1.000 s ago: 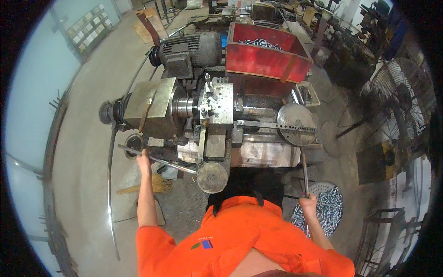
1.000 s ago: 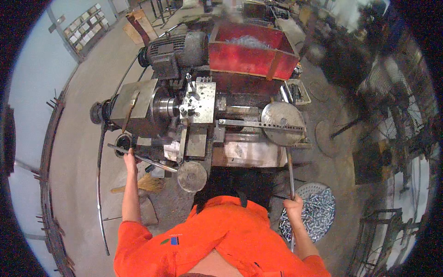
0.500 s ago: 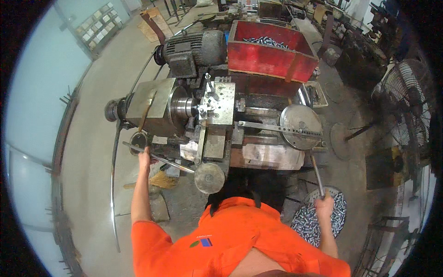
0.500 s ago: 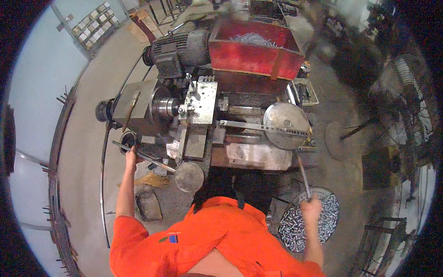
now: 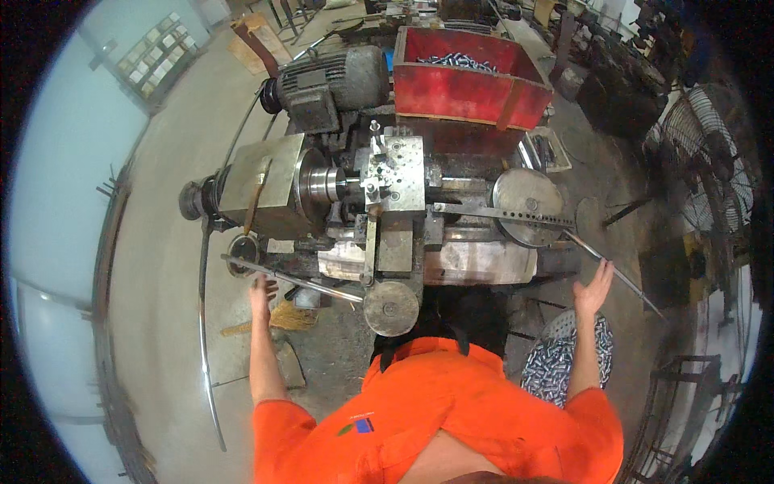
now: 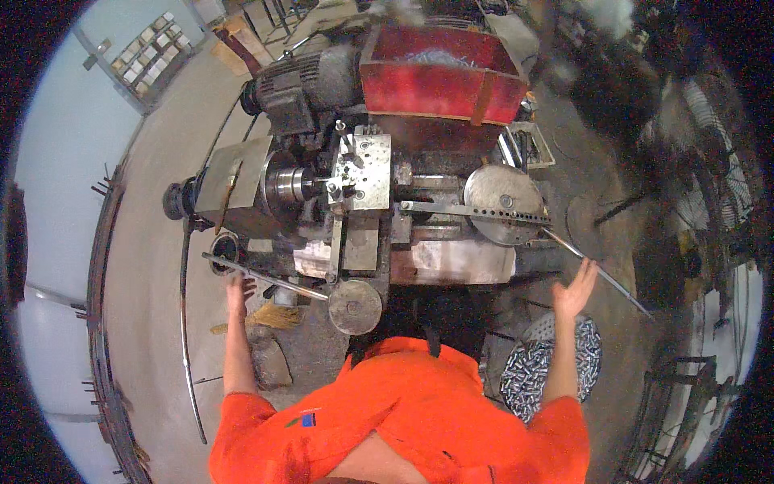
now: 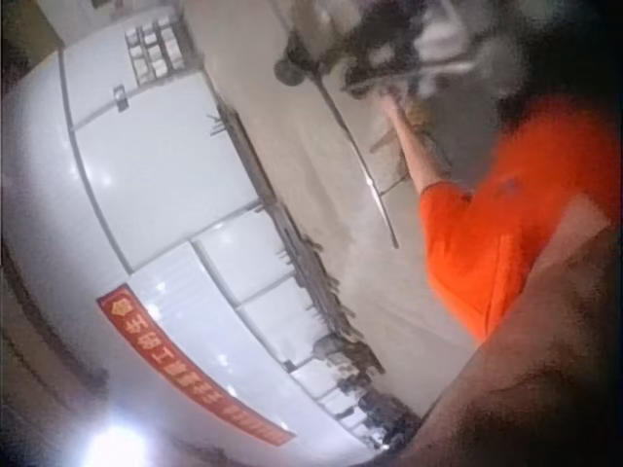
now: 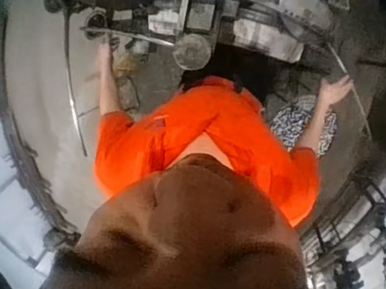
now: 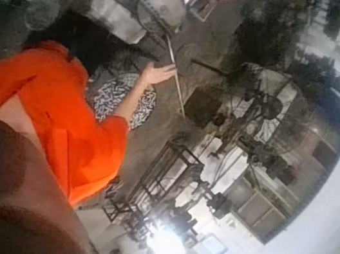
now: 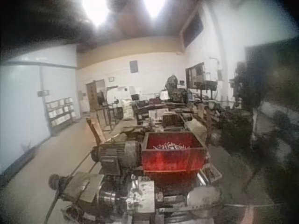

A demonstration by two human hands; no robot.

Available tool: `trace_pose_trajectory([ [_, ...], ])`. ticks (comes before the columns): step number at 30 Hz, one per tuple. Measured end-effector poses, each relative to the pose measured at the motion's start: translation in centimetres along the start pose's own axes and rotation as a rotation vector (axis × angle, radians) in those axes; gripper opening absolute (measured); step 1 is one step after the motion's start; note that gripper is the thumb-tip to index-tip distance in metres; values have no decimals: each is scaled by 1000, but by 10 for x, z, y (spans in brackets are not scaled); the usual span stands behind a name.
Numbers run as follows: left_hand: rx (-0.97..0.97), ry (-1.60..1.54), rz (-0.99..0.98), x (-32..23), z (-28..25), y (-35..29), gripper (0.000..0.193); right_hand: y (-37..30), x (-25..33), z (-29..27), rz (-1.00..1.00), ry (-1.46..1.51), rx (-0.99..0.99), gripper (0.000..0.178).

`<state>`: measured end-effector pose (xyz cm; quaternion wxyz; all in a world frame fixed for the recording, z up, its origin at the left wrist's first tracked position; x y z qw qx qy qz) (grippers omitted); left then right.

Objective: The person operates a metal turning machine, repeatedly inserting small metal parts into the chuck, engaging the machine with a lever, and removing finished parts. The person places the finished parts into a nearby perforated metal basket.

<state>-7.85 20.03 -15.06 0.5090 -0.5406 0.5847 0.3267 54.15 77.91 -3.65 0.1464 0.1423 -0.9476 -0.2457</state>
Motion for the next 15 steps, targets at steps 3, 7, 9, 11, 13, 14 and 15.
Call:
trace_pose_trajectory([
  [3,276,995,380,45,17,19,55,-52,3,16,-1,202,146,74],
  [7,389,1366,323,23,70,-15,58,-81,35,21,91,313,447,57],
  [9,172,1355,288,55,72,-15,58,-88,50,22,99,376,524,48],
  [11,-66,1065,23,91,87,-28,59,-89,66,24,91,416,571,40],
  [13,-38,1003,260,104,103,-23,60,-84,88,15,62,462,564,37],
  [14,57,996,162,112,90,-13,57,-81,97,13,59,501,567,37],
  [15,245,1220,320,121,78,-5,54,-74,102,10,51,542,573,36],
])
Point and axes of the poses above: each hand's wrist, its own y-axis towards the middle knuckle, its own z-axis out of the palm, x = y × z, the point moved 7 cm from there along y, towards the middle knuckle, and after that the axes turned 10 degrees about z, right-handed, at the moved point
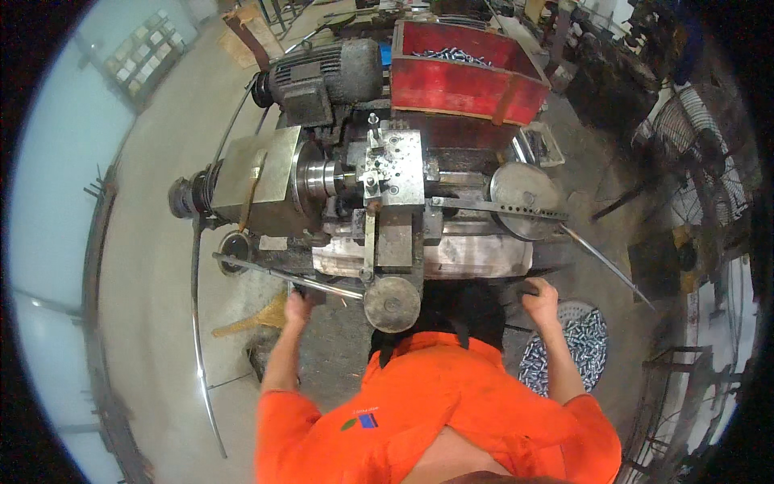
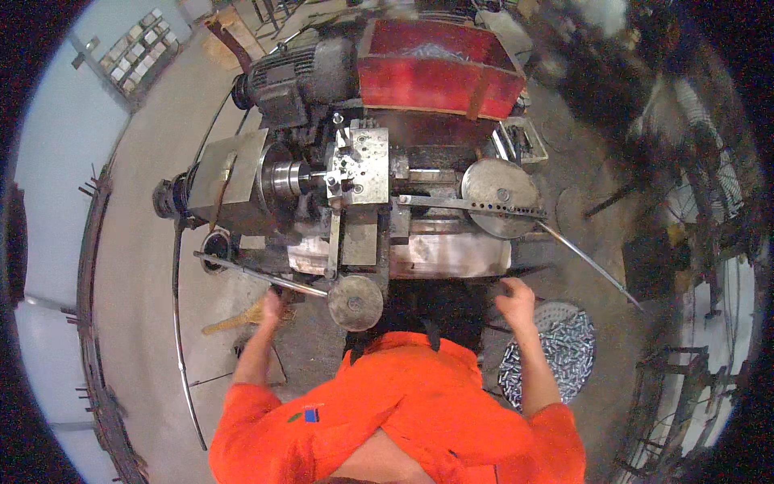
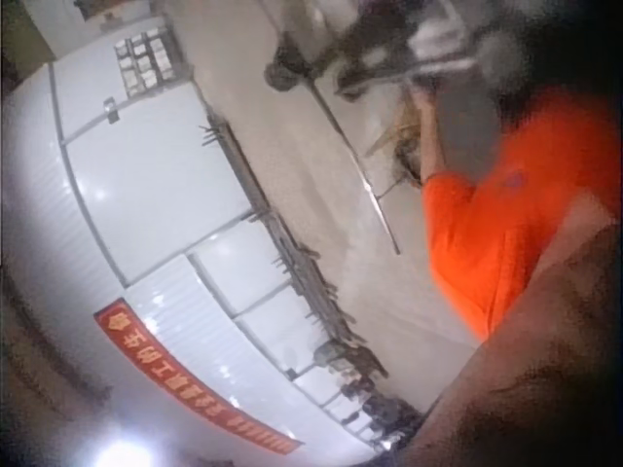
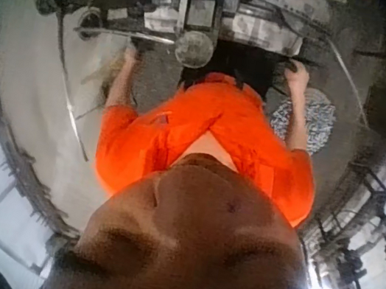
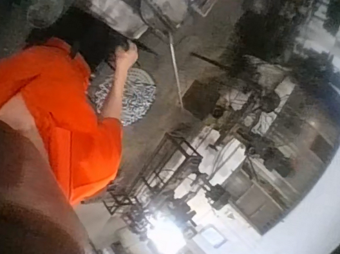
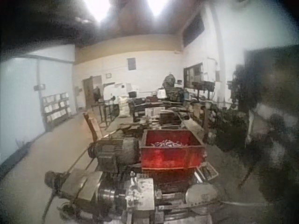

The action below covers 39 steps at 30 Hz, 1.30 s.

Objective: The person operates a metal turning machine, repeatedly inserting small metal parts into the chuck, engaging the machine with a lever, and removing finished parts. The person places the finished parts into a nearby perforated metal basket.

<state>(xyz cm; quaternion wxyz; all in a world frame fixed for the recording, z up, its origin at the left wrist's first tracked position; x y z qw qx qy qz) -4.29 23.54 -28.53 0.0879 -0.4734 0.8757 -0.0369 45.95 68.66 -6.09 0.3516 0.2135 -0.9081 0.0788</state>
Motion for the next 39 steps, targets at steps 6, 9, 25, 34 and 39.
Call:
trace_pose_trajectory([
  [6,270,61,18,-27,-78,-9,47,36,80,-34,-267,-62,-85,32],
  [9,234,-157,27,-26,-79,-18,47,57,150,-35,-329,44,-14,33],
  [25,-323,8,-388,127,-297,-169,35,90,424,173,-730,-407,246,22],
  [34,-252,237,-494,209,-312,-123,24,92,422,181,-711,-274,324,20],
  [39,-311,155,-588,208,-314,-124,25,89,423,180,-754,-341,281,21],
])
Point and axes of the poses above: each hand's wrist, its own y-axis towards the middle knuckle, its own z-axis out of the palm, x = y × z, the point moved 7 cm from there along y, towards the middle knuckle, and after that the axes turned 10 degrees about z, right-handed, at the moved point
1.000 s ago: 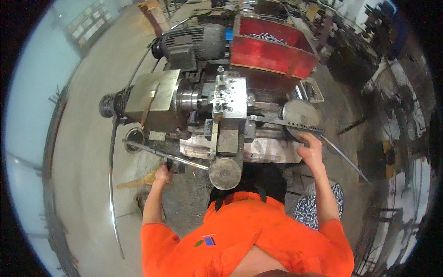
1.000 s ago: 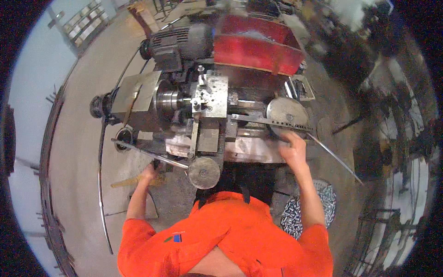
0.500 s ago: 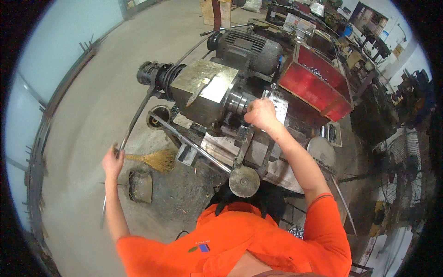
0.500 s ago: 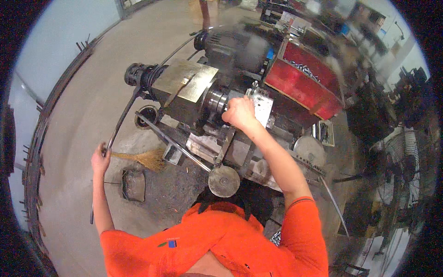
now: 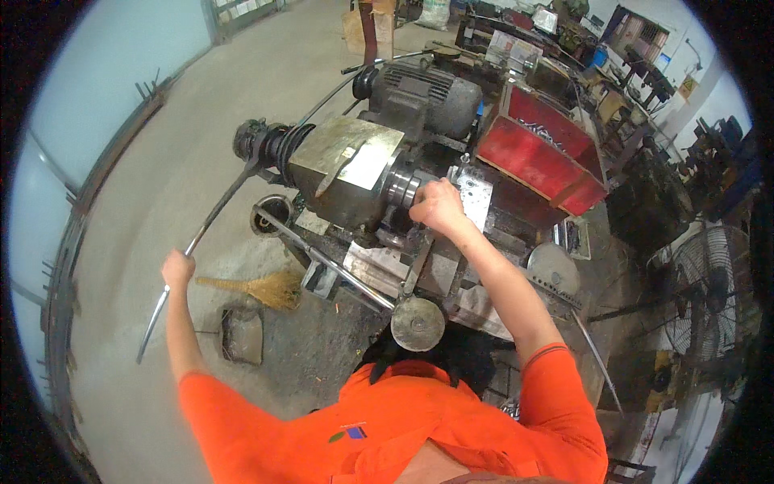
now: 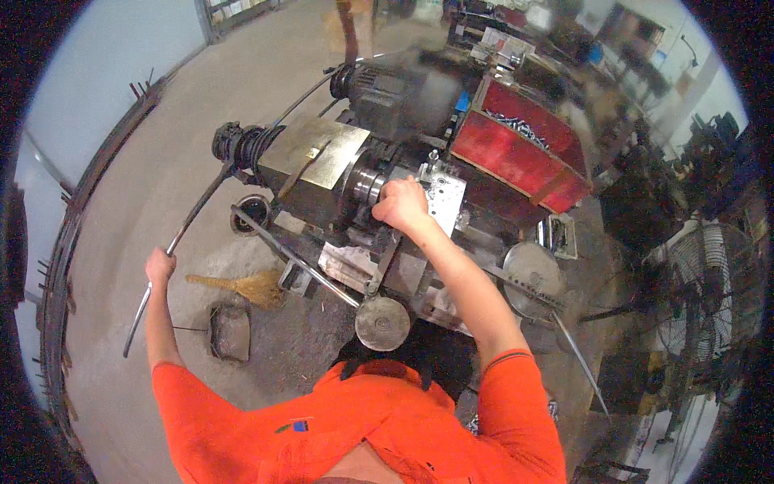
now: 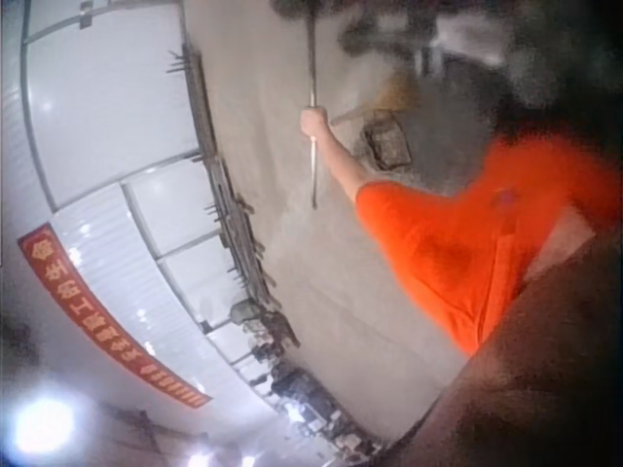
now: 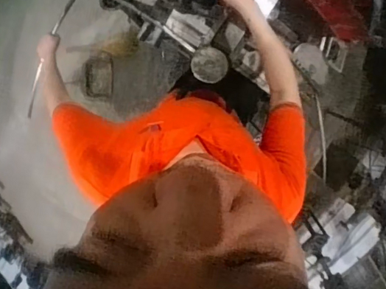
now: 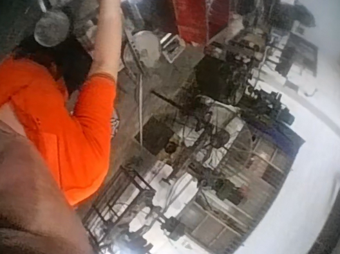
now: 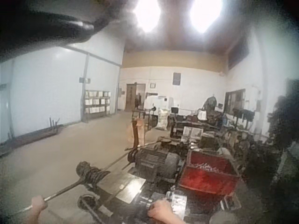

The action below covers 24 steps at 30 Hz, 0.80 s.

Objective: The person operates a metal turning machine, repeatedly inserting small metal parts into the chuck, engaging the machine with a lever, and removing finished parts. The person places the finished parts into a nearby perforated metal basket.

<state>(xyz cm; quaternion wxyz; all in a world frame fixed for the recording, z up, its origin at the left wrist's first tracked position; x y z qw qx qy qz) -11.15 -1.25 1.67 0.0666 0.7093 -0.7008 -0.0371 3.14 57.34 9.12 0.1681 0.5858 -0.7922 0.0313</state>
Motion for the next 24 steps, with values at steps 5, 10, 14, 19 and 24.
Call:
trace_pose_trajectory([
  [5,-10,-134,39,-74,-22,-91,27,6,-5,6,-14,-34,83,22],
  [10,17,-200,-13,-119,-27,-143,29,4,2,5,-40,-72,67,24],
  [14,-15,-245,71,-118,-35,-142,28,-4,-11,-22,-74,-201,43,27],
  [19,-23,-303,56,-124,-33,-135,30,-7,-83,-141,-4,-158,-403,38],
  [24,-159,-29,492,-206,-89,-137,32,-59,-77,-159,-175,32,-481,54],
])
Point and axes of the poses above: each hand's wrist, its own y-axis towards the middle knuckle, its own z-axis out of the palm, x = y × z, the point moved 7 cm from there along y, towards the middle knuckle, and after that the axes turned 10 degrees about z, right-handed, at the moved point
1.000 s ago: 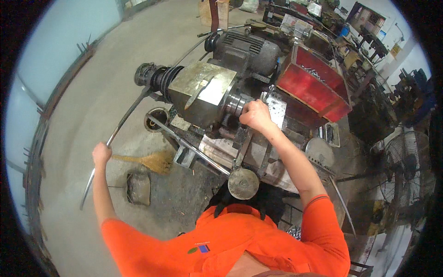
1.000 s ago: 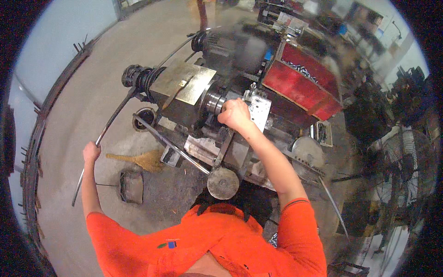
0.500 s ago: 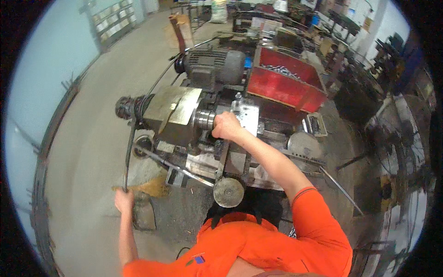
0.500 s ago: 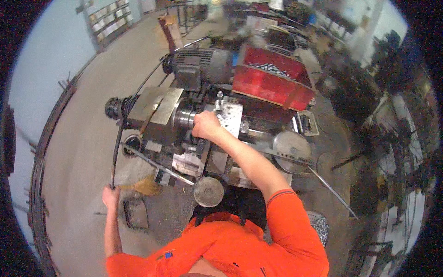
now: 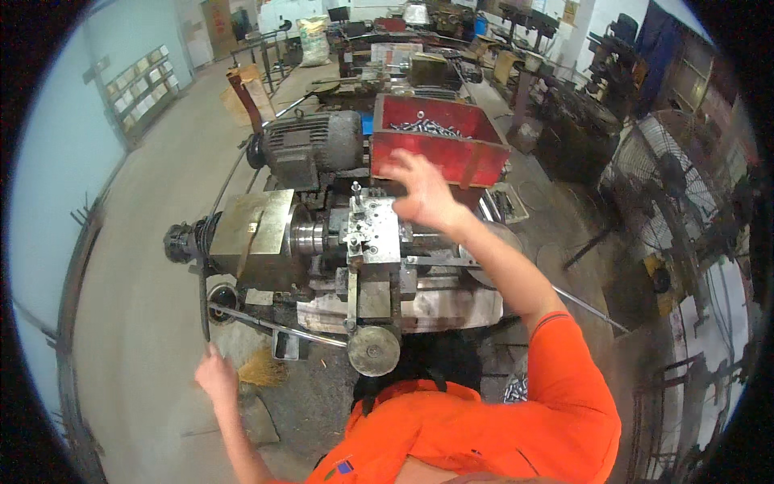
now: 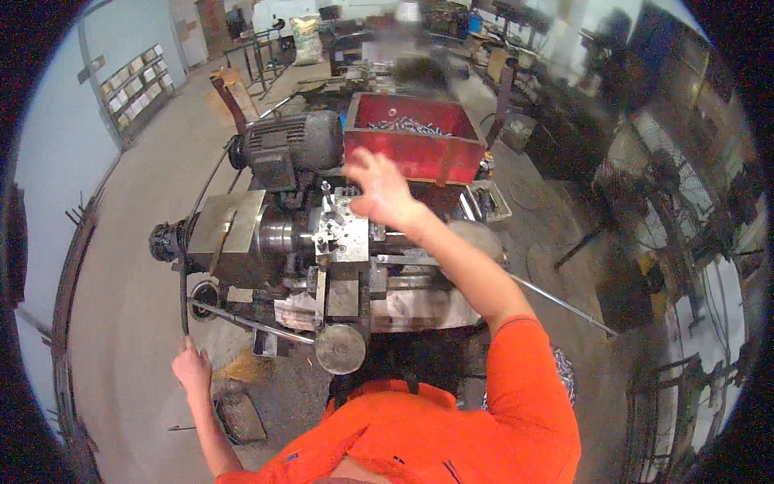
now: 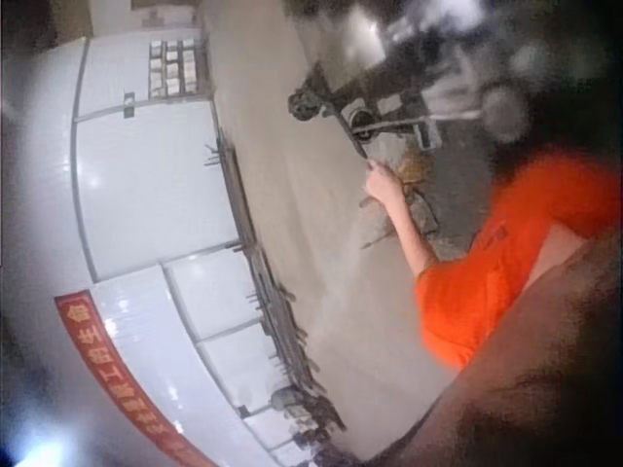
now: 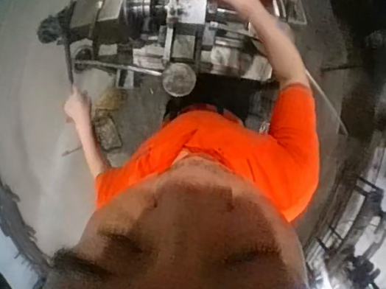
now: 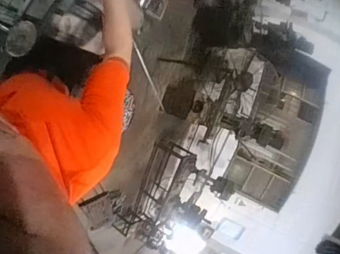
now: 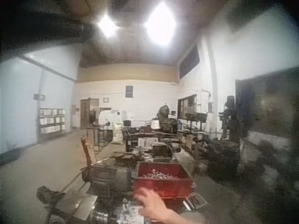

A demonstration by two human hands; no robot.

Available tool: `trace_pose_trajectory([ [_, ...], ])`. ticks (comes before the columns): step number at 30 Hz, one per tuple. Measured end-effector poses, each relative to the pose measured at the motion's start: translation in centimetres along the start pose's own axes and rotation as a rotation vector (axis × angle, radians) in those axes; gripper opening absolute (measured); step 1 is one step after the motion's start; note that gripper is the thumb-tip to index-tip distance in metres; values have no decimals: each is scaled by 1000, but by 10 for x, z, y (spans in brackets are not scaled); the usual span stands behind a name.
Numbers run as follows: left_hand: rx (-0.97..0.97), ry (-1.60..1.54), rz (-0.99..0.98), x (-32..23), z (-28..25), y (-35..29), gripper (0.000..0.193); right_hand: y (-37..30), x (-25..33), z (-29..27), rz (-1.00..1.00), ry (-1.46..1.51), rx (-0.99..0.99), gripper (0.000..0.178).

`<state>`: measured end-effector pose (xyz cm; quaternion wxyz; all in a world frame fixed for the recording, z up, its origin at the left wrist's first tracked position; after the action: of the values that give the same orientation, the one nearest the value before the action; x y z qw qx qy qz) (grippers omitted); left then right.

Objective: The person operates a metal turning machine, repeatedly inserting small metal parts into the chuck, engaging the machine with a lever, and removing finished parts. The person places the finished parts into a nearby perforated metal basket.

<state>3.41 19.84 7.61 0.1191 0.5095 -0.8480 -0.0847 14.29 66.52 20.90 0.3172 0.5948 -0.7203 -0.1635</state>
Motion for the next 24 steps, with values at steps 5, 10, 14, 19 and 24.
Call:
trace_pose_trajectory([
  [5,191,-809,353,-125,-15,41,29,-96,-17,8,124,234,202,40],
  [10,45,-761,595,-175,52,65,23,-231,-114,-44,620,230,191,40],
  [14,278,-569,402,-173,117,67,25,-377,-190,-116,1090,-153,184,38],
  [19,364,-907,360,-180,134,78,21,-590,-234,-115,1399,-527,411,27],
  [24,329,-776,346,-181,123,75,21,-622,-229,-75,1429,-455,688,28],
])
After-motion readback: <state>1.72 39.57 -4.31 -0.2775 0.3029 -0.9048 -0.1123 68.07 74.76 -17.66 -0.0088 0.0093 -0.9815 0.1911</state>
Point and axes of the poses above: each hand's wrist, its own y-axis towards the middle knuckle, its own z-axis out of the palm, x = y × z, the point moved 7 cm from there along y, towards the middle knuckle, and after that the axes turned 10 degrees about z, right-handed, at the moved point
